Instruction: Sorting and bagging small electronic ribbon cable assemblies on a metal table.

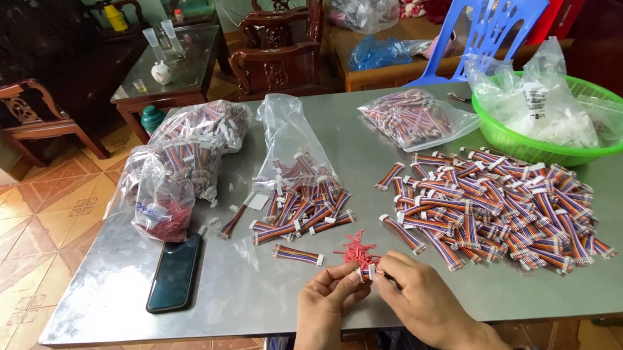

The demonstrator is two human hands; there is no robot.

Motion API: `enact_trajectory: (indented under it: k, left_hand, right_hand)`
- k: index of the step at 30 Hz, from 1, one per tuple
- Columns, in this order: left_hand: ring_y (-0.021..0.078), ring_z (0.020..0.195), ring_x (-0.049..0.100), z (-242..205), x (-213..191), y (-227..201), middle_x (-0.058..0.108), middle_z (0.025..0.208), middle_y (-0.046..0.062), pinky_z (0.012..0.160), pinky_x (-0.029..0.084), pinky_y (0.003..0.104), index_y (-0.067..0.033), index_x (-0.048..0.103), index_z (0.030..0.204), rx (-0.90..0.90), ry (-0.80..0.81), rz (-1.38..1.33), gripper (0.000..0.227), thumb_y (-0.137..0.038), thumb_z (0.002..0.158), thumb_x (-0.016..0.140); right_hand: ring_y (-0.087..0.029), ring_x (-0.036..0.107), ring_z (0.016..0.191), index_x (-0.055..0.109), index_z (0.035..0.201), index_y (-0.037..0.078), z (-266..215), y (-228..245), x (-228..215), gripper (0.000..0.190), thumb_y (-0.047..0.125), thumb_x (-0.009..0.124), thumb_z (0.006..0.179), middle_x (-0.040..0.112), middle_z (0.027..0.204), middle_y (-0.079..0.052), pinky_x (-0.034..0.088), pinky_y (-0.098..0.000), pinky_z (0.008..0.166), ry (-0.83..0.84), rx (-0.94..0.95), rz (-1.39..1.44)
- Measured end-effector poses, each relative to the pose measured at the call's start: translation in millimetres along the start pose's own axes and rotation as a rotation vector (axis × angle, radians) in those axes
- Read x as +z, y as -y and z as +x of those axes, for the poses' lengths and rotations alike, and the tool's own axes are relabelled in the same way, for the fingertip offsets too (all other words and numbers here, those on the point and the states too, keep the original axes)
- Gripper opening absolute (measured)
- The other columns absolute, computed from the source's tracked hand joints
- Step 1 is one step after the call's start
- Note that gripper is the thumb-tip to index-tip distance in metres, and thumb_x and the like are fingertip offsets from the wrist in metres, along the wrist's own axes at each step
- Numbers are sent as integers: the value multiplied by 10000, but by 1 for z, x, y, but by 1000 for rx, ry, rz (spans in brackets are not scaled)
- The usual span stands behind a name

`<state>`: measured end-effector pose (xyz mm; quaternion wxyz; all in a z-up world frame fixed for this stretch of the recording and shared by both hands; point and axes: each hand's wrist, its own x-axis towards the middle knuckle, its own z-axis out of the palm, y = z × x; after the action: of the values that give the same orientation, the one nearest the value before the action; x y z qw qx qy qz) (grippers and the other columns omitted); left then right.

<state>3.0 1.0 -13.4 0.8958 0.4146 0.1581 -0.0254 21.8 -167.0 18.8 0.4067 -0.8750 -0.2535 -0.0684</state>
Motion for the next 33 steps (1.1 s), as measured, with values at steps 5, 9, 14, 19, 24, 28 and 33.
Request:
enact_trajectory:
  k: [5, 9, 14, 19, 24, 28, 33]
  left_hand:
    - [286, 828, 731, -5, 6, -3, 779, 931, 241, 833, 622, 374, 118, 734, 1077, -1, 0, 42, 223, 38, 869, 740]
    - [260, 792, 724, -2, 8, 0, 781, 881, 223, 813, 624, 363, 109, 747, 1055, 10, -22, 43, 217, 34, 853, 767]
    - [211, 802, 734, 4, 3, 5, 812, 924, 194, 753, 593, 291, 93, 771, 1033, 74, 25, 146, 184, 39, 858, 768]
    - [225, 776, 720, 0, 3, -1, 787, 879, 204, 726, 588, 294, 85, 760, 1026, 23, -48, 153, 173, 39, 859, 778]
    - [286, 804, 773, 2, -1, -16, 805, 888, 220, 788, 642, 363, 94, 765, 1021, 166, 37, 193, 192, -3, 855, 755]
    - [108, 844, 796, 12, -16, -45, 821, 1092, -59, 775, 633, 269, -255, 749, 1206, 621, 101, 1087, 382, -102, 862, 681]
    - [236, 1068, 575, 37, -47, -58, 673, 1336, -20, 868, 511, 400, -192, 652, 1352, 802, 226, 1696, 384, -223, 975, 586]
  right_hand:
    - [-280, 457, 581, 451, 739, 126, 0, -16, 14, 276, 233, 503, 988, 535, 702, -24, 384, -450, 575, 57, 104, -308]
    - [-304, 481, 594, 466, 736, 128, 3, -17, 22, 254, 220, 514, 968, 560, 718, -29, 394, -467, 558, 49, 110, -363]
    - [-348, 542, 607, 487, 735, 107, 6, -18, 32, 232, 177, 510, 954, 603, 728, -73, 419, -508, 556, 8, 57, -326]
    - [-414, 597, 611, 516, 814, 124, 4, -6, 25, 210, 237, 518, 991, 634, 796, -85, 439, -537, 548, 66, 70, -328]
    - [-285, 651, 850, 549, 1108, 157, 10, 0, -6, 314, 263, 737, 879, 596, 1036, -25, 529, -460, 615, 12, -94, -346]
    - [-229, 696, 761, 698, 826, 240, 30, -34, -28, 198, 385, 629, 942, 690, 916, 41, 471, -443, 684, 0, 264, -328]
    - [-328, 720, 923, 676, 1110, 197, 75, -75, -66, 395, 457, 764, 825, 729, 1098, -55, 527, -490, 743, -92, 359, -581]
